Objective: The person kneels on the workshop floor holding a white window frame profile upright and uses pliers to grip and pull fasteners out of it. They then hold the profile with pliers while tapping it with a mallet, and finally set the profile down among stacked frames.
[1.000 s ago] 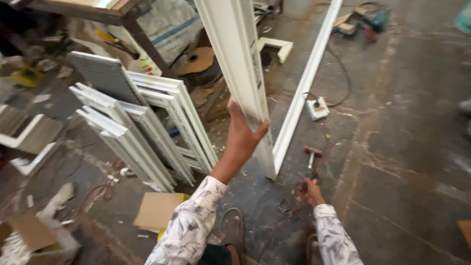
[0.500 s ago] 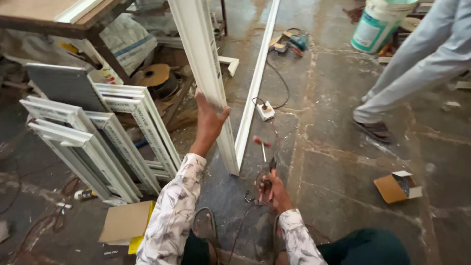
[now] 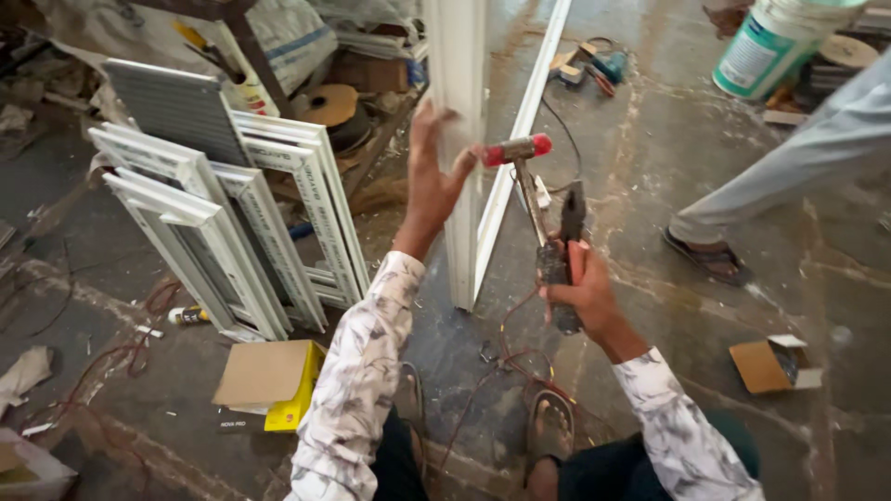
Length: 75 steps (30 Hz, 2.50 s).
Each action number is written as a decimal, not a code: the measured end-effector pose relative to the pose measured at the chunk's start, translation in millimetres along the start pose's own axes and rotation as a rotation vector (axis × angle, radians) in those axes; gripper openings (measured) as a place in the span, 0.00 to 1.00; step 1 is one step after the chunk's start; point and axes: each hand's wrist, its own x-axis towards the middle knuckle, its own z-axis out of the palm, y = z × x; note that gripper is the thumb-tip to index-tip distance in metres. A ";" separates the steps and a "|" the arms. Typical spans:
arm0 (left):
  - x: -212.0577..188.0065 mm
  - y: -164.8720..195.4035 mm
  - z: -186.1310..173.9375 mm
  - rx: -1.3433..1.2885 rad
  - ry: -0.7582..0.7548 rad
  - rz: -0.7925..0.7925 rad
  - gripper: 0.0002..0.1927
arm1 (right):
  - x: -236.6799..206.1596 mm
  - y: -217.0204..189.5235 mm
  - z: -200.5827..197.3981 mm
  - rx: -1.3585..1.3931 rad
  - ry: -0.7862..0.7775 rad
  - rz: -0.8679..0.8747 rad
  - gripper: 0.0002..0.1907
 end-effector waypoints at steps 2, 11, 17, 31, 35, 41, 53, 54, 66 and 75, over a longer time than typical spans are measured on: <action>4.1 0.4 -2.5 0.175 -0.030 0.093 0.10 | 6.2 -12.1 7.0 0.066 -0.060 -0.099 0.40; -2.9 -11.4 -8.3 -0.255 -0.182 -0.100 0.29 | 15.8 -0.9 39.9 -0.008 -0.065 -0.318 0.42; 1.2 -12.4 -4.3 -0.528 -0.209 -0.348 0.35 | 24.3 2.7 66.5 -0.100 -0.057 -0.296 0.40; 0.9 0.7 11.8 -0.490 0.034 -0.288 0.20 | 30.7 -4.9 81.7 -0.243 -0.055 -0.275 0.35; 2.4 -5.7 11.4 -0.552 0.025 -0.293 0.25 | 35.1 -0.1 80.7 -0.131 -0.083 -0.212 0.31; 9.8 -5.6 13.7 -0.716 0.031 -0.293 0.24 | 44.5 15.6 67.3 -0.018 -0.048 -0.202 0.25; -2.1 -68.6 25.6 -0.400 0.104 -0.389 0.10 | 48.8 -24.4 56.5 0.341 0.052 -0.124 0.36; -2.4 -65.0 24.3 -0.383 0.088 -0.395 0.08 | 45.0 -31.8 57.5 0.408 -0.014 -0.103 0.37; 9.4 -9.5 12.1 -0.424 0.047 -0.195 0.40 | 47.3 -92.6 69.0 0.753 0.173 -0.145 0.31; 17.2 -13.1 3.7 -0.445 -0.024 -0.188 0.43 | 56.2 -74.7 89.4 0.237 0.058 -0.044 0.35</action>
